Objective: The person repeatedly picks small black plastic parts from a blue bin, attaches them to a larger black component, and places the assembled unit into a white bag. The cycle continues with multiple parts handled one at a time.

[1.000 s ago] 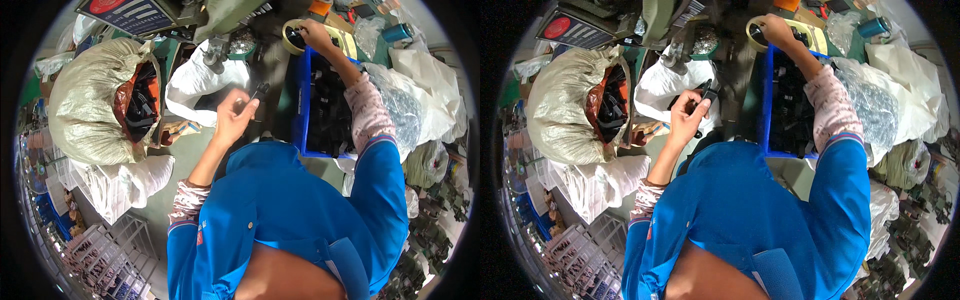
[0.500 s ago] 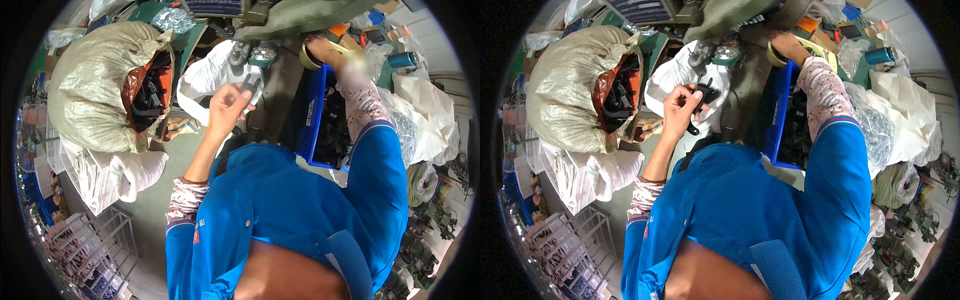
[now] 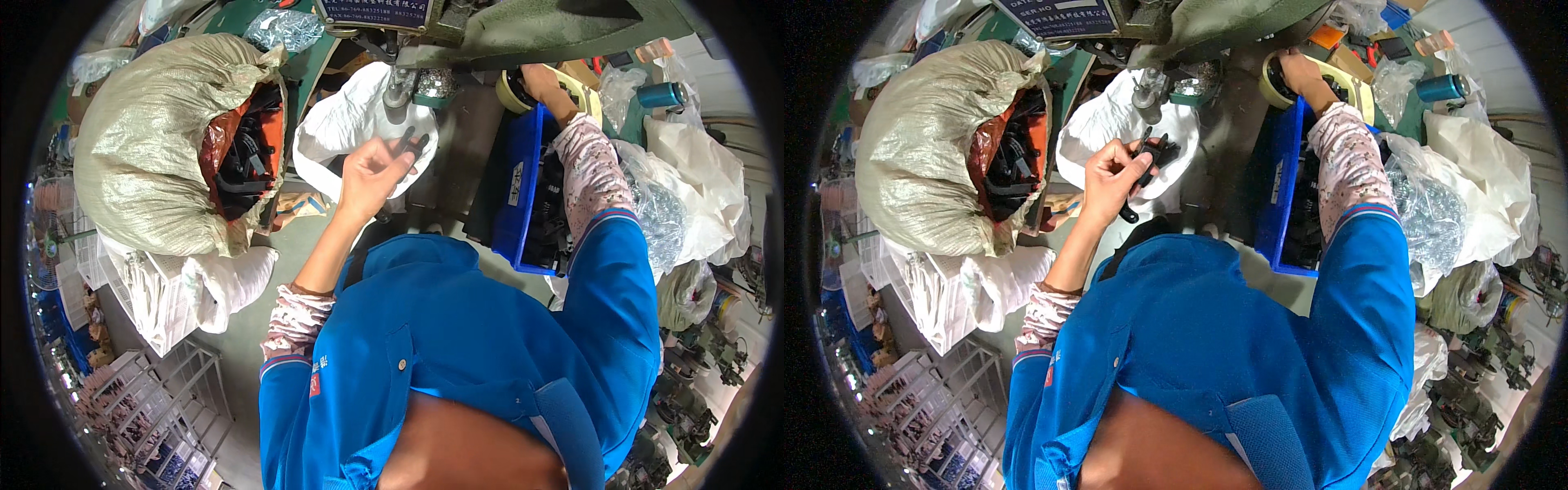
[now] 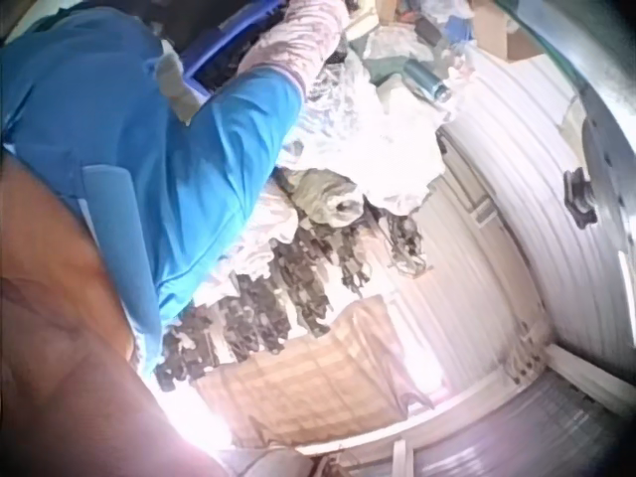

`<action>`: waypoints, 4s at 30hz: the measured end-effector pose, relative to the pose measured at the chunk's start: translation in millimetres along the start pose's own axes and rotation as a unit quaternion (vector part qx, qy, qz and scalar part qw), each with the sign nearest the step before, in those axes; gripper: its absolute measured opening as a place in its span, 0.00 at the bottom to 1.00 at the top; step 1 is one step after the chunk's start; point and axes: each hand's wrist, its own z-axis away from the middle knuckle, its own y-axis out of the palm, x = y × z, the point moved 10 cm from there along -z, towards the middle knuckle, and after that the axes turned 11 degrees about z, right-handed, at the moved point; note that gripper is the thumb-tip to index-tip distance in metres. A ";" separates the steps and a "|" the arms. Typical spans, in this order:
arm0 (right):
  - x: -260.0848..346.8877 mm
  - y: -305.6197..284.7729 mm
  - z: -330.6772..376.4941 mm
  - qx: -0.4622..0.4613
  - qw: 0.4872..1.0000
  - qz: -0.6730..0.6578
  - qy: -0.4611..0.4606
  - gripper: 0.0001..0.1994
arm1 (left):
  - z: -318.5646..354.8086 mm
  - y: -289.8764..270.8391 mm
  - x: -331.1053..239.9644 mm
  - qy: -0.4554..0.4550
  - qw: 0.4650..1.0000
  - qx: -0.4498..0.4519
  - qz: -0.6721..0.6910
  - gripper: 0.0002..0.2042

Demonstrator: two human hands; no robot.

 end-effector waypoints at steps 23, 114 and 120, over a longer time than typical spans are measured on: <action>131.1 -154.4 147.7 -0.071 0.671 -0.738 -0.008 0.15 | -40.8 7.2 -39.5 0.096 0.969 0.117 -0.197 0.13; 114.0 -16.0 -4.2 -0.218 0.910 -0.326 0.135 0.09 | -8.5 -316.3 -38.6 -0.098 0.694 -0.273 -0.659 0.26; 172.4 -125.9 63.0 -0.059 0.549 -0.831 0.065 0.06 | 2.3 -321.7 -33.3 -0.030 0.899 -0.277 -0.338 0.25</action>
